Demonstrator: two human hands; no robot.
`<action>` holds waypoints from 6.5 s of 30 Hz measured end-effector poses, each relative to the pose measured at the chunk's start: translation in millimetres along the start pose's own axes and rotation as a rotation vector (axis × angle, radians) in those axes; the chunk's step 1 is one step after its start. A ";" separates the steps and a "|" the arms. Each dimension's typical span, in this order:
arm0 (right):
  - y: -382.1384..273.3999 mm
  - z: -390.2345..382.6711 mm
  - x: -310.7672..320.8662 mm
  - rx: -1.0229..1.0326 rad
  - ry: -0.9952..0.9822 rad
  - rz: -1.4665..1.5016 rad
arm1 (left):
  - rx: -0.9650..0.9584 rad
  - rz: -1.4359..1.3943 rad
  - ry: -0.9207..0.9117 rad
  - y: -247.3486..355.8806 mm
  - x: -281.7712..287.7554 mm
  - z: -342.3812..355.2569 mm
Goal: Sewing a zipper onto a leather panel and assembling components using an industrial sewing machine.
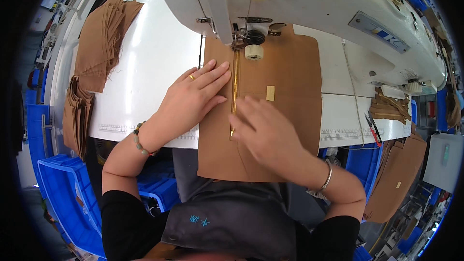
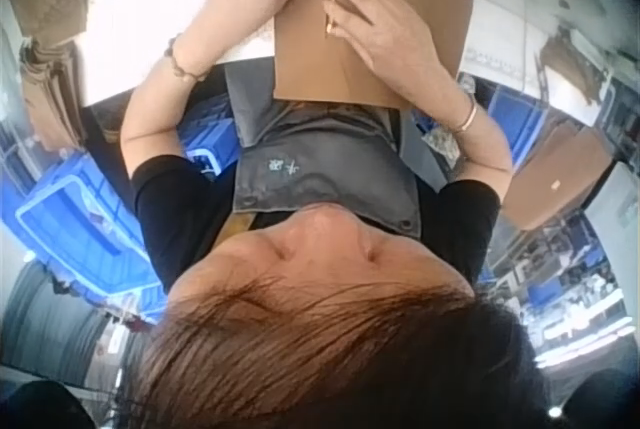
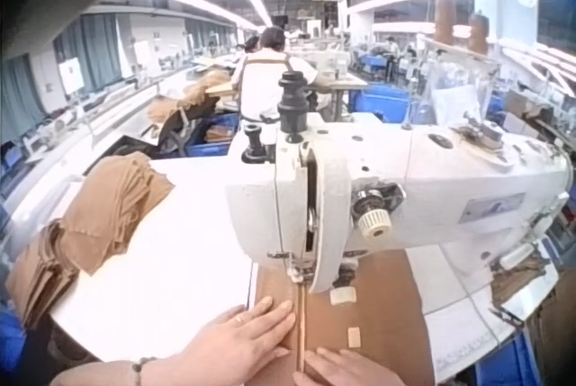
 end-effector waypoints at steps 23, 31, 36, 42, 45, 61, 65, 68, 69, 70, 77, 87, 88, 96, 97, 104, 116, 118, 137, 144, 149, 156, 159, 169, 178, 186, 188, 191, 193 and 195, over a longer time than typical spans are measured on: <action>10.0 -47.2 1.0 -0.437 -0.060 0.903 | -0.111 -0.143 0.490 54.9 28.5 -70.0; 11.2 -50.1 0.6 -0.445 -0.026 0.926 | -0.138 -0.047 0.498 65.3 28.6 -76.7; 8.2 -45.4 6.4 -0.432 -0.007 0.922 | -0.181 -0.015 0.458 69.8 19.8 -75.3; 12.8 -48.2 1.6 -0.508 0.020 0.966 | -0.180 -0.004 0.421 70.5 23.7 -86.6; 13.9 -50.1 -1.0 -0.523 0.021 1.001 | -0.189 0.029 0.488 72.3 32.8 -90.5; 17.4 -59.5 -7.0 -0.490 0.082 1.081 | -0.172 0.001 0.669 74.3 38.0 -87.2; 20.2 -62.8 -11.2 -0.512 0.076 1.108 | -0.191 -0.035 0.682 76.8 36.1 -81.6; 25.0 -68.8 -14.8 -0.543 0.126 1.149 | -0.215 -0.003 0.650 83.7 31.8 -83.3; 28.0 -71.8 -14.4 -0.555 0.183 1.188 | -0.215 -0.003 0.650 84.0 32.0 -85.6; 29.0 -73.3 -15.3 -0.554 0.182 1.189 | -0.195 -0.016 0.623 81.6 30.7 -86.1; 19.5 -66.2 -18.3 -0.571 0.079 1.211 | -0.023 -0.089 0.518 62.1 26.3 -75.9; 83.9 -80.5 33.8 -0.424 0.267 0.771 | -0.090 0.155 0.218 93.5 9.6 -55.1; 111.7 -91.3 42.7 -0.546 0.421 0.807 | -0.092 0.275 0.193 100.0 6.6 -51.9; 130.0 -96.1 25.9 -0.652 0.189 1.126 | -0.116 0.388 0.050 106.6 -5.0 -44.7; 112.4 -87.8 35.1 -0.494 0.144 0.646 | -0.115 0.379 0.013 103.8 -10.3 -44.3; 76.7 -45.2 17.5 -0.185 -0.067 -0.182 | -0.188 0.170 0.272 91.1 1.0 -54.6; 107.6 -42.3 17.3 -0.221 -0.153 -0.126 | -0.260 0.322 0.126 116.6 -10.5 -54.0; 114.7 -42.9 18.1 -0.227 -0.166 -0.122 | -0.268 0.367 0.113 117.2 -12.6 -55.0; -12.0 -14.5 4.9 -0.066 0.043 0.102 | -0.325 0.033 0.271 106.1 11.9 -72.7; -22.4 -29.4 -9.0 -0.052 0.042 -0.035 | -0.245 -0.017 0.181 110.3 8.8 -80.4; -31.9 -32.9 -13.3 -0.025 0.032 -0.109 | -0.244 0.017 0.144 102.0 7.6 -88.7; -38.6 -29.7 -11.1 0.022 0.046 -0.145 | 0.007 -0.210 0.397 27.4 56.2 -83.3; -37.6 -29.7 -10.0 0.024 0.050 -0.105 | 0.177 -0.172 0.262 12.5 42.8 -61.1; -0.9 -2.7 11.6 0.081 0.006 0.201 | 0.048 -0.002 -0.021 31.2 5.1 -24.0; 25.0 17.9 13.3 -0.004 0.028 -0.154 | 0.053 -0.211 0.047 25.0 7.5 -24.5; 24.5 17.6 12.8 0.003 0.023 -0.149 | 0.008 -0.113 -0.067 31.9 1.7 -20.0; 23.5 17.1 13.2 0.009 0.017 -0.152 | 0.000 -0.094 -0.065 34.3 3.5 -18.9; 23.6 15.9 12.8 0.004 -0.006 -0.152 | -0.014 -0.059 -0.073 35.9 4.4 -17.5; 23.7 15.7 13.0 0.008 -0.013 -0.159 | -0.022 -0.043 -0.073 35.9 4.6 -16.5; 24.0 16.1 12.5 0.008 -0.022 -0.160 | -0.043 -0.040 -0.081 36.4 4.6 -15.9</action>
Point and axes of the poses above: each hand's wrist, its own z-axis towards the middle knuckle, its own x-axis out of the back of the hand, y = z × x, the point moved 10 cm from there along z, towards the middle knuckle, and after that the axes turned 3 degrees about -y, right-handed, at the moved point
